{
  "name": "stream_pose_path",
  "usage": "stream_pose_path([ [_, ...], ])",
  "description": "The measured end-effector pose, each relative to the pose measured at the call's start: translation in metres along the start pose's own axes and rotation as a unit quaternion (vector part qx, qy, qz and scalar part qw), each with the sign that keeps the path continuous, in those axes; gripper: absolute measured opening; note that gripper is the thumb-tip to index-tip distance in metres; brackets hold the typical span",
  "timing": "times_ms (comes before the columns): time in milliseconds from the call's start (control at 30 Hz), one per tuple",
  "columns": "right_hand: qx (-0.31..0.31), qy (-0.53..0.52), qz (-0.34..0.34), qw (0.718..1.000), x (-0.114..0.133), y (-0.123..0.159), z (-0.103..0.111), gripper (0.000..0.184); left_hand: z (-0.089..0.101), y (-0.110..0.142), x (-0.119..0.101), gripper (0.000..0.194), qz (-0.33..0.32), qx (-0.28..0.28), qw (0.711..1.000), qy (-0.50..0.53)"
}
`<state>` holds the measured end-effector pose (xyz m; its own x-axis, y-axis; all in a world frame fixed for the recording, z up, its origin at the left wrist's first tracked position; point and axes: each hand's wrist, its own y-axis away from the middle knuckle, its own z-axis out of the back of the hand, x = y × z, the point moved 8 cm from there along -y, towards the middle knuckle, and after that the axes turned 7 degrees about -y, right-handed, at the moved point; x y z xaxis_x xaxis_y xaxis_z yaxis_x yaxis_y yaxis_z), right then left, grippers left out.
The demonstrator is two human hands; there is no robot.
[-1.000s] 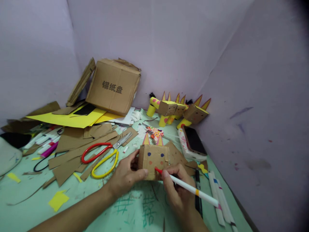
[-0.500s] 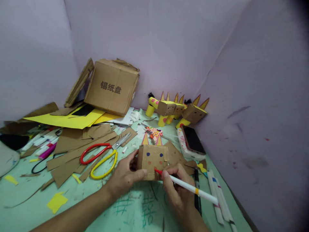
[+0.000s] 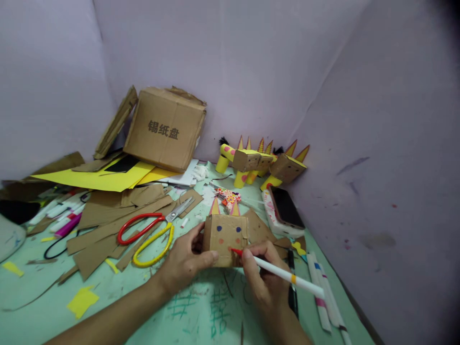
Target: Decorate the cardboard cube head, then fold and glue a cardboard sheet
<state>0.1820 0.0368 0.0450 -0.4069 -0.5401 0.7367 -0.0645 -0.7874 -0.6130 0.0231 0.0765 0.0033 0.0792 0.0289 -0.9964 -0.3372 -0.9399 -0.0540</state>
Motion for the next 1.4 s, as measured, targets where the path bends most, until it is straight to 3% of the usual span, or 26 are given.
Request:
stream_pose_path([
  [1400, 0.01, -0.001, 0.002, 1.0, 0.0023, -0.0002, -0.0025, 0.022, -0.0013, -0.0002, 0.0016, 0.068, 0.004, -0.001, 1.0, 0.002],
])
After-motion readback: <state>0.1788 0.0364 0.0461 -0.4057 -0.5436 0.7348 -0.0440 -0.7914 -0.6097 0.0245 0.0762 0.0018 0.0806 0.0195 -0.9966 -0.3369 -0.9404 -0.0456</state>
